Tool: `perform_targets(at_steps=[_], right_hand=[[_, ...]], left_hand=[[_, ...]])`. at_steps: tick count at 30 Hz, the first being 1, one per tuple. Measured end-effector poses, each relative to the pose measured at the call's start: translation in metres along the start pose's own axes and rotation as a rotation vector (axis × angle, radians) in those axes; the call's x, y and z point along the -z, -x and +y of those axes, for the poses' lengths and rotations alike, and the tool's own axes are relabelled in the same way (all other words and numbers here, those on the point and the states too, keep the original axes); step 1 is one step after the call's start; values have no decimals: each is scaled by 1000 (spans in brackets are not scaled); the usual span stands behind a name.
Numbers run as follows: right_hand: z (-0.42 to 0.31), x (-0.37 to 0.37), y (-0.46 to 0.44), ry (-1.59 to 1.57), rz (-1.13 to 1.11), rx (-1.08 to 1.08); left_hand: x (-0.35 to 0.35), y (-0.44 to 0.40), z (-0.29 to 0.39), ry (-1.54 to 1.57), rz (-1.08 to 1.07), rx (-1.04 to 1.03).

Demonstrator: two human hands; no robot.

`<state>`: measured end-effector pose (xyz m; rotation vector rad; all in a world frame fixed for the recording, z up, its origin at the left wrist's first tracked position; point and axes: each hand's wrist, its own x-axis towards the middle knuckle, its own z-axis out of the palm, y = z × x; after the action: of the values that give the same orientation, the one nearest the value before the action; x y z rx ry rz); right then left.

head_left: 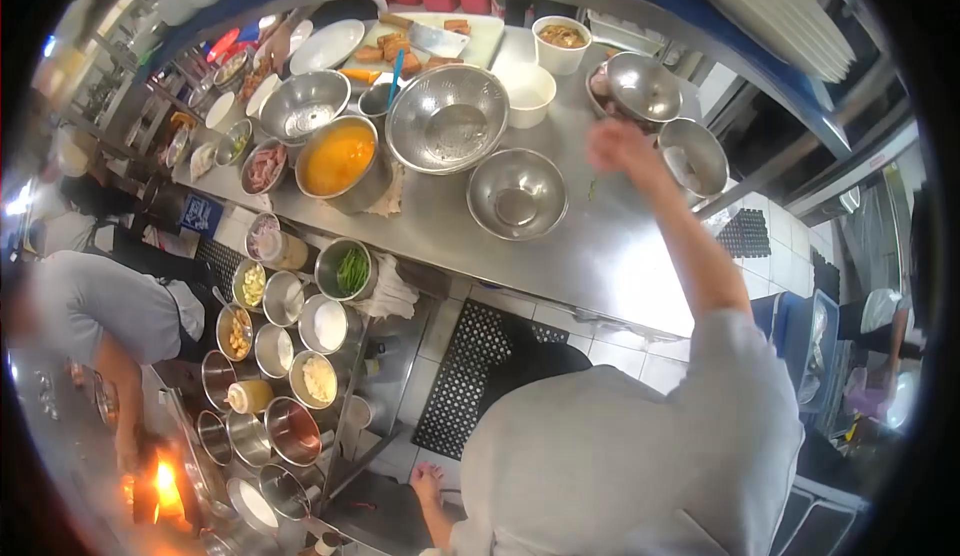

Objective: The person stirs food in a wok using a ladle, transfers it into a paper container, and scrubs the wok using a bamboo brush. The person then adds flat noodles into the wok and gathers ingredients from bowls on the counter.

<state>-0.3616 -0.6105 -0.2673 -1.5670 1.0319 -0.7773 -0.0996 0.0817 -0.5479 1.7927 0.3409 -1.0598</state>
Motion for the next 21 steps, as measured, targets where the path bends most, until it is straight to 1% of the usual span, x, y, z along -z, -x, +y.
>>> perform_targets(at_steps=[1, 2, 3, 4, 5, 6, 7, 8, 9, 10, 12, 14, 16, 19, 20, 21], right_hand=[[18, -6, 33, -78, -5, -15], [37, -8, 62, -64, -57, -95], [55, -11, 96, -12, -135, -218], [76, -20, 130, -126, -194, -251], [78, -44, 184, -8, -199, -427], [79, -55, 209, -19, -283, -522], [75, -65, 228, -49, -354, -547], [60, -73, 241, -3, -450, -592], [53, -81, 245, 90, -522, -588], [50, -89, 246, 105, -538, -571], [45, -105, 243, 135, -592, -542], [56, -128, 227, 138, -663, -494], [58, -164, 200, 138, -755, -474], [76, -240, 150, 102, -890, -511], [83, -267, 136, 92, -947, -538], [85, -294, 124, 48, -942, -569]], left_hand=[[7, -10, -1, 4, -8, 21], [14, -20, -4, 9, -16, 40], [22, -31, -17, 58, -38, 50], [30, -39, -34, -41, -40, 161], [30, -51, -43, -128, -46, 256], [23, -54, -48, -199, -84, 276], [18, -55, -56, -271, -119, 299], [14, -52, -65, -343, -152, 323], [5, -48, -69, -424, -166, 215], [-14, -21, -45, -504, -172, 109], [-33, 0, -28, -536, -180, -4], [-48, -13, -41, -421, -187, -18], [-59, -21, -46, -309, -132, -13], [-61, -27, -54, -213, -47, -193], [-58, -29, -57, -289, -9, -329], [-61, -14, -50, -190, 89, -333]])
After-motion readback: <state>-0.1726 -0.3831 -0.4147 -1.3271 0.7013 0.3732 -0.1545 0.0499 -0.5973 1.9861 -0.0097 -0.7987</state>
